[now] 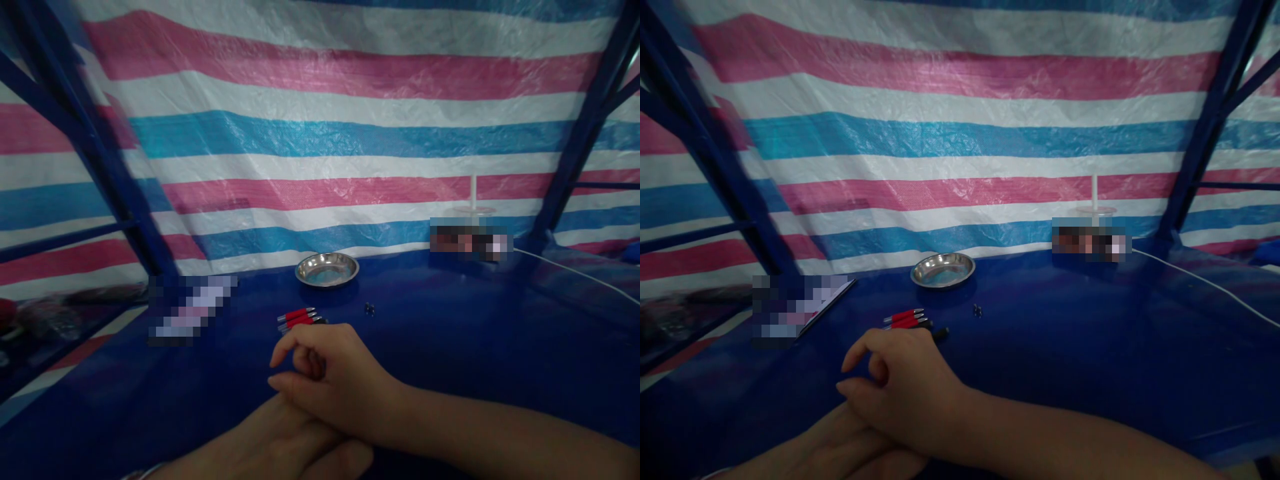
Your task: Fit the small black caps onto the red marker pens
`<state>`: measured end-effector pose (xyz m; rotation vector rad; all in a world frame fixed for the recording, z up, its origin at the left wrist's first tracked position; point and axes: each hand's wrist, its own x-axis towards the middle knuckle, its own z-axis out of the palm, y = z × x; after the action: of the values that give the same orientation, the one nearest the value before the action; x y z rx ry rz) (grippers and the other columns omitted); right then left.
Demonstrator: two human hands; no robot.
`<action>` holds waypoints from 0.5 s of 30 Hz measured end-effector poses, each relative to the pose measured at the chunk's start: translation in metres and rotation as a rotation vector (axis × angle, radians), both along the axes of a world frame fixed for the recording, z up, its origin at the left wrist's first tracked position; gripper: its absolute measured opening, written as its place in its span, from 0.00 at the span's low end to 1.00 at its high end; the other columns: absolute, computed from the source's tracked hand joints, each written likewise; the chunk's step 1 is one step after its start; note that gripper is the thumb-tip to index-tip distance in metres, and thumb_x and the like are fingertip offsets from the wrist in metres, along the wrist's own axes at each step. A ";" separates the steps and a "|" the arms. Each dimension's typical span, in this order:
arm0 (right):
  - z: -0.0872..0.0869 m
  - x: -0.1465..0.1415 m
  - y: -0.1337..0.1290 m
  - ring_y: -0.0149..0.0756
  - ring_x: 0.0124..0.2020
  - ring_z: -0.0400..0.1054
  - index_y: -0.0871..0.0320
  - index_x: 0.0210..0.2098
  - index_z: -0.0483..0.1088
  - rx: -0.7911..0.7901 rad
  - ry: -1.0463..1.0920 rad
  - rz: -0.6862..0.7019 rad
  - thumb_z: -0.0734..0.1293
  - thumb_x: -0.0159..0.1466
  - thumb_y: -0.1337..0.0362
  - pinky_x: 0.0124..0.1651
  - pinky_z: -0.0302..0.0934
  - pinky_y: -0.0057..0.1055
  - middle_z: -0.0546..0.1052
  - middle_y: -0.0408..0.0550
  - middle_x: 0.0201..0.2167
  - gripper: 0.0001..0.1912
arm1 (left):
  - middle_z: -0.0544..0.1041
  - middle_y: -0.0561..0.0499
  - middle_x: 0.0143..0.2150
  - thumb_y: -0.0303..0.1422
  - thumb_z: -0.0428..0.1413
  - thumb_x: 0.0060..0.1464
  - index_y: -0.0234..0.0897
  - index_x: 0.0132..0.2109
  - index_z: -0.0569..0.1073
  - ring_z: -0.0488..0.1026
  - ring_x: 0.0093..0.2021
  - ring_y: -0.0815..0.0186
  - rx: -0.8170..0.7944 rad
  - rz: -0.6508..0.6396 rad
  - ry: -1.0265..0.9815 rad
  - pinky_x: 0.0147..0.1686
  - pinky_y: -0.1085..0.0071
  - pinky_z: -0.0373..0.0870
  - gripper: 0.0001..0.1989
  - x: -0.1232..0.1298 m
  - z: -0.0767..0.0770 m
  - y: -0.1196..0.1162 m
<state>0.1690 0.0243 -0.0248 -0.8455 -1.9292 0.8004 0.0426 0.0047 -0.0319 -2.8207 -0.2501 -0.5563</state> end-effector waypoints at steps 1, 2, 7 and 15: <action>0.000 0.000 0.001 0.21 0.20 0.56 0.59 0.32 0.69 0.002 0.016 0.020 0.65 0.52 0.65 0.24 0.52 0.20 0.62 0.36 0.18 0.07 | 0.73 0.50 0.28 0.29 0.35 0.60 0.34 0.38 0.67 0.68 0.26 0.65 -0.001 0.001 -0.014 0.29 0.68 0.67 0.16 0.000 0.001 0.001; 0.000 0.001 0.001 0.21 0.21 0.58 0.59 0.33 0.68 0.002 0.029 0.039 0.65 0.52 0.65 0.25 0.53 0.20 0.63 0.37 0.19 0.08 | 0.73 0.50 0.27 0.30 0.33 0.61 0.34 0.38 0.67 0.68 0.26 0.64 -0.007 -0.001 -0.021 0.27 0.68 0.67 0.17 0.000 0.001 0.001; 0.002 0.001 -0.002 0.21 0.19 0.56 0.59 0.29 0.68 0.013 -0.011 -0.038 0.66 0.52 0.65 0.24 0.51 0.20 0.62 0.35 0.17 0.05 | 0.73 0.49 0.28 0.29 0.33 0.61 0.34 0.37 0.66 0.69 0.28 0.64 -0.015 -0.001 -0.013 0.30 0.67 0.67 0.18 0.002 0.001 0.000; 0.002 0.002 0.000 0.20 0.20 0.57 0.60 0.32 0.67 0.059 0.030 0.008 0.65 0.52 0.68 0.25 0.53 0.19 0.62 0.36 0.18 0.07 | 0.71 0.51 0.25 0.27 0.36 0.59 0.35 0.36 0.66 0.67 0.24 0.64 0.013 -0.045 -0.058 0.26 0.68 0.67 0.14 0.000 -0.001 0.006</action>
<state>0.1714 0.0247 -0.0224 -0.7860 -1.9218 0.7531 0.0431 0.0102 -0.0331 -2.8063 -0.1937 -0.6481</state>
